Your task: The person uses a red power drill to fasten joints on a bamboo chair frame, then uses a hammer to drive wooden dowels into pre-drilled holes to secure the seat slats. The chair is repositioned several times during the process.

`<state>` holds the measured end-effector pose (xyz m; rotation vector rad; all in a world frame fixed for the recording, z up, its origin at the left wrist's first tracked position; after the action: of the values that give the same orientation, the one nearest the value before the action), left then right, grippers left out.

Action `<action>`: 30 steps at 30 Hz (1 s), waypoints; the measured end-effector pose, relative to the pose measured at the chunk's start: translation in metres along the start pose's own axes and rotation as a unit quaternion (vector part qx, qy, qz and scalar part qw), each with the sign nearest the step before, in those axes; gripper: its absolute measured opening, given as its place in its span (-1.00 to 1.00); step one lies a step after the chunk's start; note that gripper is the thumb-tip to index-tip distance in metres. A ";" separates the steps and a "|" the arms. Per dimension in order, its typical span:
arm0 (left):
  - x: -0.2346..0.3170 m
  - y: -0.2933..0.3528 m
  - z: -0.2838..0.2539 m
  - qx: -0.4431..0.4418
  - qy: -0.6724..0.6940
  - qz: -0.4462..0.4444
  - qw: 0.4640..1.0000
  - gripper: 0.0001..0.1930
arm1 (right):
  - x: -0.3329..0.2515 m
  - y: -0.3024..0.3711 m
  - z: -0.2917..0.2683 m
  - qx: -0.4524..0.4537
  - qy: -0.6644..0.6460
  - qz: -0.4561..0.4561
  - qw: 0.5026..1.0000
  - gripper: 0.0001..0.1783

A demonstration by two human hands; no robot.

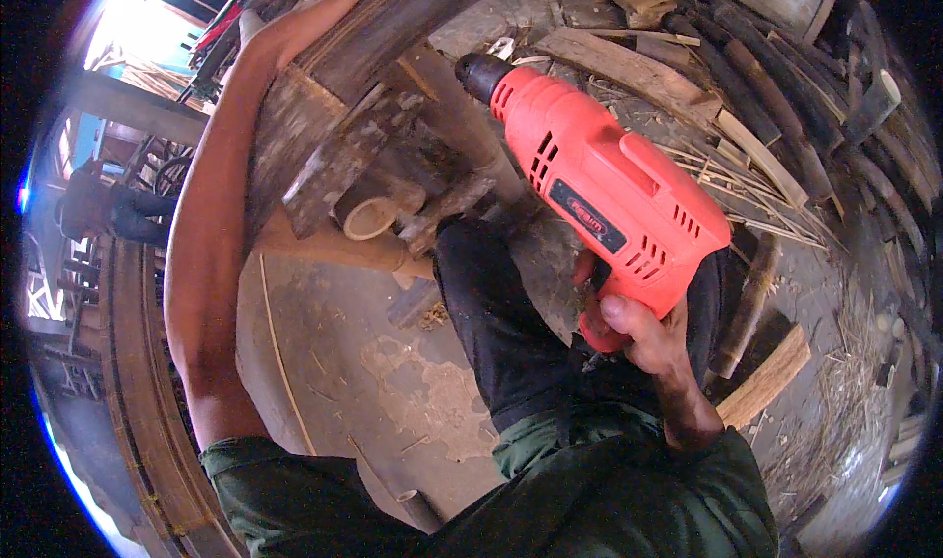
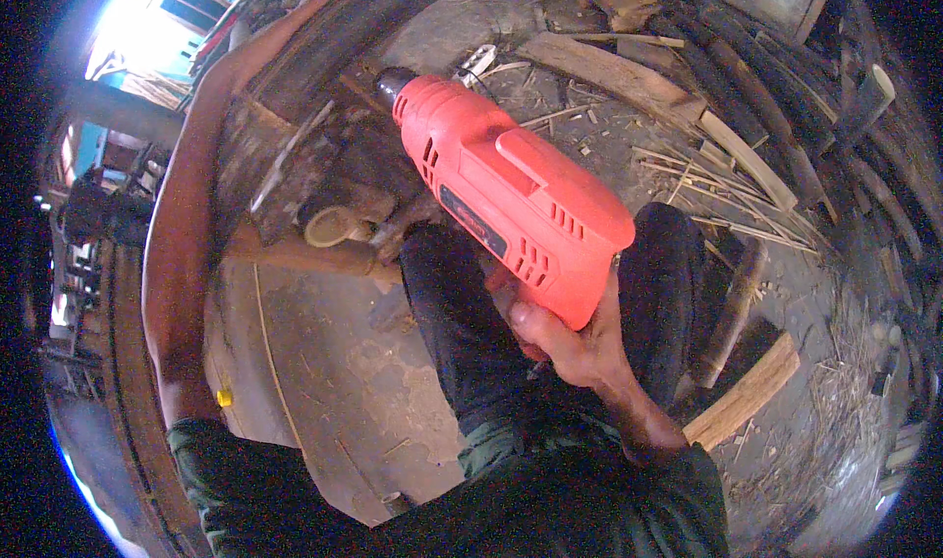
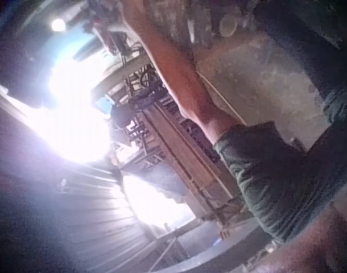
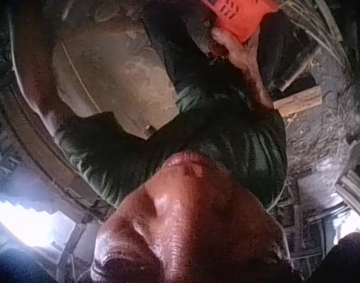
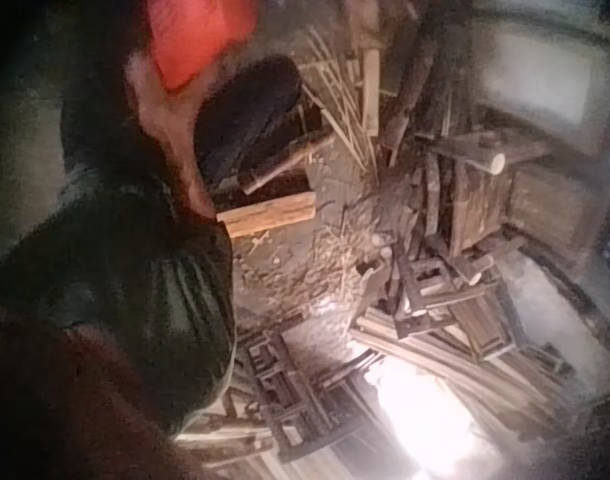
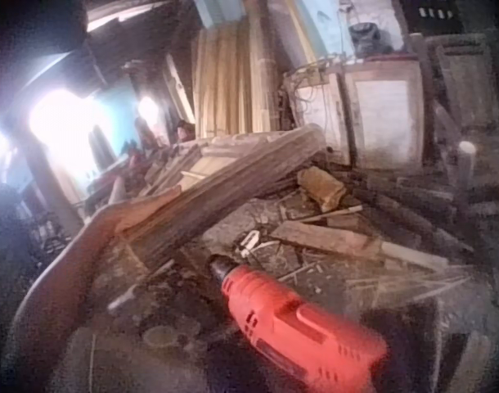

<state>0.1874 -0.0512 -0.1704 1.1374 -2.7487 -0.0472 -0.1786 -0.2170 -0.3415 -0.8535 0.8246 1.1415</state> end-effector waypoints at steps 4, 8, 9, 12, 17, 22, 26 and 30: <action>-0.001 0.000 -0.003 -0.005 -0.007 -0.005 1.000 -0.46 | -0.007 0.002 -0.002 0.038 0.049 0.016 0.998 -0.39; -0.004 -0.004 -0.002 -0.005 -0.008 -0.004 1.000 -0.47 | -0.004 0.002 -0.001 0.039 0.027 -0.020 0.999 -0.45; -0.002 -0.004 -0.001 -0.007 -0.008 -0.004 1.000 -0.47 | -0.005 0.001 -0.001 0.034 0.021 -0.050 0.998 -0.47; 0.001 -0.003 0.001 -0.011 -0.006 -0.004 1.000 -0.47 | 0.004 0.011 -0.007 0.041 -0.070 0.081 0.993 -0.43; -0.001 -0.001 0.001 -0.013 -0.007 -0.010 1.000 -0.47 | -0.003 0.007 -0.003 0.046 -0.096 0.075 0.991 -0.42; 0.001 0.000 -0.002 -0.016 -0.012 -0.013 1.000 -0.47 | -0.016 -0.001 0.007 0.059 -0.074 0.057 0.994 -0.55; 0.000 0.001 -0.001 -0.016 -0.011 -0.014 1.000 -0.47 | -0.008 -0.003 0.002 0.059 -0.025 0.057 0.996 -0.52; 0.004 0.001 -0.003 -0.016 -0.017 -0.015 1.000 -0.47 | -0.008 -0.008 0.001 0.021 -0.081 0.062 0.995 -0.53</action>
<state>0.1846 -0.0534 -0.1673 1.1799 -2.7490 -0.1154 -0.1729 -0.2211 -0.3332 -0.6719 0.7733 1.2801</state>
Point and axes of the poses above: each hand's wrist, its own y-axis away from the middle knuckle, its own z-axis out of the palm, x = y × z, the point moved 6 cm from there along -y, towards the middle knuckle, and after that the axes turned 8 degrees about -z, right-handed, at the moved point
